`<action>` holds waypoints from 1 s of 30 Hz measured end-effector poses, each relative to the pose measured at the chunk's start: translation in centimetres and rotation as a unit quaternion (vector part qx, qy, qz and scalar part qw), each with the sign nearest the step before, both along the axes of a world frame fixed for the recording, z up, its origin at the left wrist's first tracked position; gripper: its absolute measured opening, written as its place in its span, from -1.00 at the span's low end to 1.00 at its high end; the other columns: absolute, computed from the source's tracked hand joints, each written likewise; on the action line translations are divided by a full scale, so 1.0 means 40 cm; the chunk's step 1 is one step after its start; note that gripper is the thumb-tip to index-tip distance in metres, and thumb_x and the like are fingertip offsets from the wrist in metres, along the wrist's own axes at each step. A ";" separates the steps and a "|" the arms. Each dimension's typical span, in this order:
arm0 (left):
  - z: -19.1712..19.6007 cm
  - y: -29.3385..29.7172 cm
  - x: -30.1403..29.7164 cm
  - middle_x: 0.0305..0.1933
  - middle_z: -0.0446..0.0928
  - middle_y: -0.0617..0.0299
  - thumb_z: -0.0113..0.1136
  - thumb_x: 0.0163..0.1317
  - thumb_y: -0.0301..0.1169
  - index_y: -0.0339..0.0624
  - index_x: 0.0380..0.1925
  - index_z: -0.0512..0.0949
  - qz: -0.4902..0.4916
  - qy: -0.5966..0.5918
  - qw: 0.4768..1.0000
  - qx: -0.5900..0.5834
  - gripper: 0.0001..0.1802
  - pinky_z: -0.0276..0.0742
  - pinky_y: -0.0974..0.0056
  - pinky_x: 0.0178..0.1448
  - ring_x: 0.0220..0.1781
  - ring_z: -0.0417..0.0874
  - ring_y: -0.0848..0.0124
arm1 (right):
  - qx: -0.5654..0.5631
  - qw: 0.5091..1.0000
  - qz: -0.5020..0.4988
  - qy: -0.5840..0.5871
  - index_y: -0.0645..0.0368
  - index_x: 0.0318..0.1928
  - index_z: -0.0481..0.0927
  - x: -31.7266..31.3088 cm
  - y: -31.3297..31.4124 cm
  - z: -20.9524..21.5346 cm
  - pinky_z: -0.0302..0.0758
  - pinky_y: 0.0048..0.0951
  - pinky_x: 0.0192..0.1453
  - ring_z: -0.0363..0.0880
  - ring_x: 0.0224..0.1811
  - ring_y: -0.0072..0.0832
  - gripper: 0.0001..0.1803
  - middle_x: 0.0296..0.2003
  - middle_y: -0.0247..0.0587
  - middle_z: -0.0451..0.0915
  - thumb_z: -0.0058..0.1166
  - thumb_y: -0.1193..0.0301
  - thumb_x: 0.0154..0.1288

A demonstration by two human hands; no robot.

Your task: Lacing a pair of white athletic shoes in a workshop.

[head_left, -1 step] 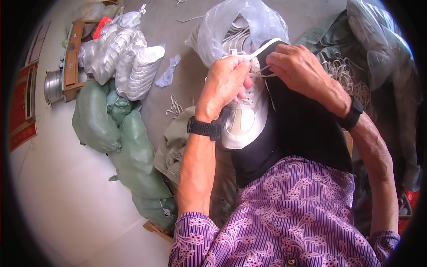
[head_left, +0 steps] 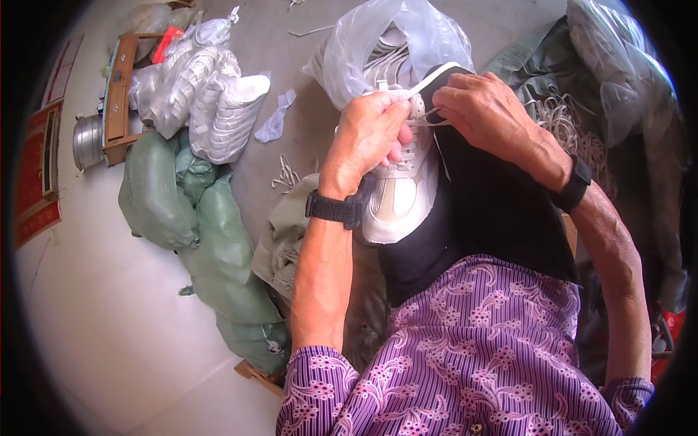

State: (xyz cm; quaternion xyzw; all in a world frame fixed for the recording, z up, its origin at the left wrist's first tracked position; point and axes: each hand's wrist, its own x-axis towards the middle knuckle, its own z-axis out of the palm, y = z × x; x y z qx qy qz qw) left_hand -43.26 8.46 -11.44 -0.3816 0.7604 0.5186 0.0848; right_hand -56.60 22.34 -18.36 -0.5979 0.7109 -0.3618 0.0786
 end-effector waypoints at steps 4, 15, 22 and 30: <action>-0.006 -0.009 0.003 -0.59 0.51 0.28 0.04 0.33 -0.22 -0.28 -0.38 0.56 -0.013 -0.042 0.999 0.006 -0.68 0.30 0.53 -0.69 -0.71 0.43 0.64 | 0.015 1.000 0.003 0.024 0.15 -0.49 0.55 0.012 -0.014 -0.003 0.43 -0.18 -0.22 0.58 -0.30 -0.24 -0.88 -0.46 -0.25 0.55 0.03 0.41 0.13; -0.008 -0.021 0.006 -0.59 0.52 0.29 0.04 0.34 -0.21 -0.26 -0.33 0.58 -0.013 -0.041 0.998 0.037 -0.68 0.28 0.54 -0.70 -0.71 0.44 0.64 | -0.003 0.999 0.004 0.047 0.10 -0.57 0.52 0.021 -0.023 -0.014 0.38 -0.22 -0.24 0.58 -0.35 -0.28 -0.89 -0.50 -0.30 0.55 0.07 0.39 0.03; -0.004 -0.020 0.011 -0.60 0.50 0.30 0.04 0.34 -0.20 -0.26 -0.34 0.58 -0.003 -0.022 0.998 0.056 -0.68 0.27 0.54 -0.69 -0.70 0.44 0.64 | -0.001 0.998 0.020 0.060 0.13 -0.58 0.51 0.024 -0.037 -0.013 0.37 -0.21 -0.23 0.58 -0.37 -0.28 -0.90 -0.51 -0.29 0.56 0.07 0.42 0.01; -0.004 -0.022 0.011 -0.59 0.49 0.32 0.05 0.34 -0.20 -0.24 -0.37 0.58 -0.001 -0.008 0.997 0.078 -0.69 0.27 0.54 -0.70 -0.70 0.43 0.66 | -0.055 0.998 0.029 -0.028 0.19 -0.61 0.51 0.014 -0.051 -0.015 0.47 -0.23 -0.35 0.56 -0.46 -0.16 -0.92 -0.58 -0.14 0.53 0.06 0.45 -0.10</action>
